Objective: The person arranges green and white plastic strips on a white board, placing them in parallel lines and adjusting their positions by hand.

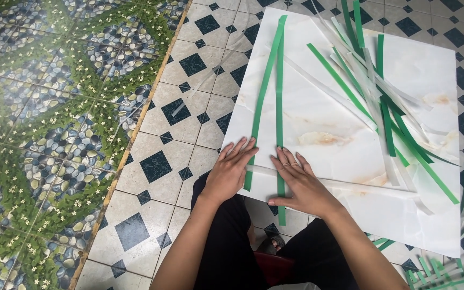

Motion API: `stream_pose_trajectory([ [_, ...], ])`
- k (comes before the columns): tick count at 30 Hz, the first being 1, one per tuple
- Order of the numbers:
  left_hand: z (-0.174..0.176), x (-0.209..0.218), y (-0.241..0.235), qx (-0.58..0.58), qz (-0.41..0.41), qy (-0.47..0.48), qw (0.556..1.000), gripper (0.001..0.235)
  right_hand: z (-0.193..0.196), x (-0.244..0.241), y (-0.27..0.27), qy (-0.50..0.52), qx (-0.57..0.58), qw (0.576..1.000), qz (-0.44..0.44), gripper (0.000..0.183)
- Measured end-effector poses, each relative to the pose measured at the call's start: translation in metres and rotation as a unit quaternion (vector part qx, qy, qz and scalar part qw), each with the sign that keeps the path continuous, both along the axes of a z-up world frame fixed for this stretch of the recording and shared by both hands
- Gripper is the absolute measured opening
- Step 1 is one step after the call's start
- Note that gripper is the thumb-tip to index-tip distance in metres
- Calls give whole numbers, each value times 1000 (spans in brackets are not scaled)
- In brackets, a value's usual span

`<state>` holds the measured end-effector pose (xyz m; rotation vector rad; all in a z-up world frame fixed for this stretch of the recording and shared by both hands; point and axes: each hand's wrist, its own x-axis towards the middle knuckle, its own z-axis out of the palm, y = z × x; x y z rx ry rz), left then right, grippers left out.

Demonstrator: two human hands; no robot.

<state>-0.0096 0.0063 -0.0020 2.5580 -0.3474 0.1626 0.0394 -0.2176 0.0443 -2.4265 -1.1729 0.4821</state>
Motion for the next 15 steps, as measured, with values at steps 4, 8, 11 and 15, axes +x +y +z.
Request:
stream_pose_trajectory([
  [4,5,-2,-2,4,-5,4,1000,51,-6,9,16,-8,-27,999,-26,119],
  [8,4,-2,-2,3,-2,-2,1000,44,-7,16,33,-28,-40,999,-22,122],
  [11,1,0,0,11,-5,-13,1000,41,-8,21,35,-17,-10,1000,-13,114],
  [15,1,-2,5,-6,-46,-5,999,57,-11,18,19,13,137,990,-15,91],
])
